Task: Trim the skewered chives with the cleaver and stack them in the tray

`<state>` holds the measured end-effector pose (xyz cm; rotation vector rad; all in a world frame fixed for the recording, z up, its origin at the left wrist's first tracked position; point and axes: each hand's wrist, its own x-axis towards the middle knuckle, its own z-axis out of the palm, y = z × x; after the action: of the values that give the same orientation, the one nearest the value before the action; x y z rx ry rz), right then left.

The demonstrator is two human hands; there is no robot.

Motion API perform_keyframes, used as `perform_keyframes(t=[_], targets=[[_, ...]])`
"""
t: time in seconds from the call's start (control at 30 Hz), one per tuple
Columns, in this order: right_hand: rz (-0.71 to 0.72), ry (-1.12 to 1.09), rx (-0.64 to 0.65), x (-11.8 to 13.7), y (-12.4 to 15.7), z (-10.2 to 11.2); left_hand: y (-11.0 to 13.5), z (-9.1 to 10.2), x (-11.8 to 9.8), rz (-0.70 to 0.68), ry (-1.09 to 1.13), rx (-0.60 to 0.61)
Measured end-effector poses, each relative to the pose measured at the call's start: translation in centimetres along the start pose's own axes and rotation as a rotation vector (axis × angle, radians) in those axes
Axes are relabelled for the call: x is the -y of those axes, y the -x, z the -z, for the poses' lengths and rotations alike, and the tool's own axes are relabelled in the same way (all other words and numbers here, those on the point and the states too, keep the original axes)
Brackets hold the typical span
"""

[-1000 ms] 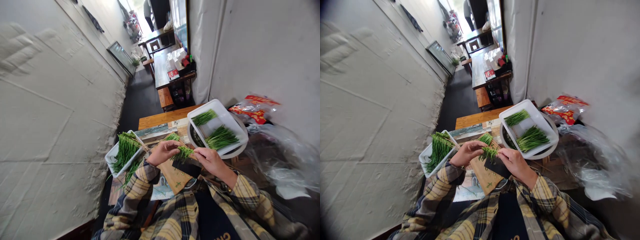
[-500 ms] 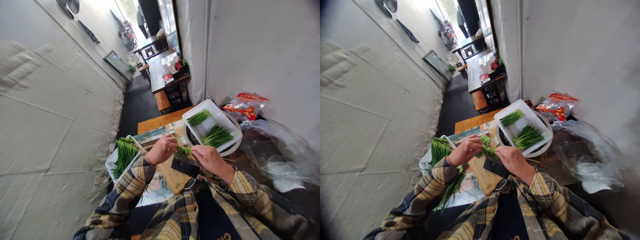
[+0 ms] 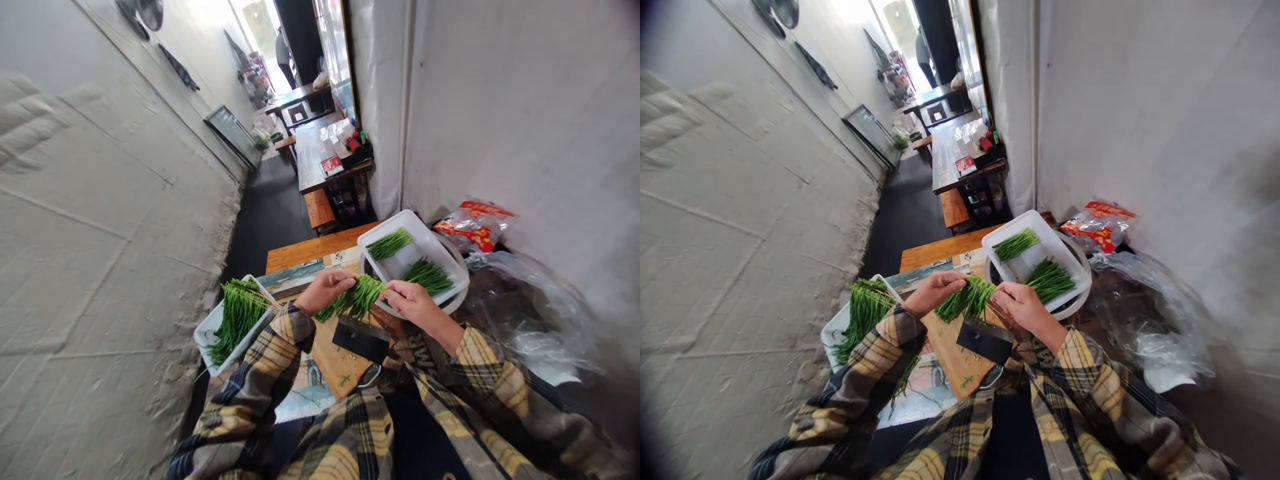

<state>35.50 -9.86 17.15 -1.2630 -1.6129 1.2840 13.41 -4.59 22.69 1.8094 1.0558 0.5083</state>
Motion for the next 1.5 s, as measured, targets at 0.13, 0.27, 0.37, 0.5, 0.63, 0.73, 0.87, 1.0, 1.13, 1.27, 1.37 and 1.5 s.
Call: perform_keyframes(t=[0.13,0.27,0.37,0.5,0.63,0.73,0.87,1.0,1.13,1.27,1.37,1.5], targets=[[-0.008,-0.042,0.004,-0.2,-0.4,-0.3,-0.3,-0.5,-0.1,0.036,0.014,-0.053],[0.063,0.069,0.009,0.2,-0.9,-0.2,-0.5,-0.5,-0.2,0.051,0.064,-0.107],[0.081,0.078,-0.022,0.7,-1.4,-0.1,-0.5,-0.5,0.2,0.074,0.097,-0.122],[0.052,0.040,-0.038,0.6,-2.0,-0.8,-0.6,-0.9,0.8,0.085,0.123,-0.105],[0.040,0.055,-0.080,-0.2,-2.1,-1.4,-0.7,-1.3,1.1,0.087,0.145,-0.078],[0.053,0.040,-0.049,-0.5,-2.1,-1.3,-1.1,-1.8,1.3,0.105,0.172,-0.045],[0.066,0.056,-0.038,-0.5,-2.3,0.2,-2.9,-3.0,1.2,0.103,0.263,-0.014],[0.021,0.004,-0.125,-1.8,-3.3,3.8,-5.0,-3.6,1.5,0.095,0.381,-0.168],[-0.078,-0.042,-0.303,-4.3,-5.1,8.7,-4.4,-2.8,3.1,0.201,0.478,-0.339],[-0.077,-0.049,-0.385,-6.7,-7.7,12.3,-1.1,-2.1,6.2,0.371,0.556,-0.388],[-0.107,-0.122,-0.352,-8.6,-10.1,13.3,1.5,-2.0,8.4,0.503,0.572,-0.473],[-0.161,-0.147,-0.310,-11.7,-13.7,13.1,3.8,-2.2,10.3,0.615,0.588,-0.553]])
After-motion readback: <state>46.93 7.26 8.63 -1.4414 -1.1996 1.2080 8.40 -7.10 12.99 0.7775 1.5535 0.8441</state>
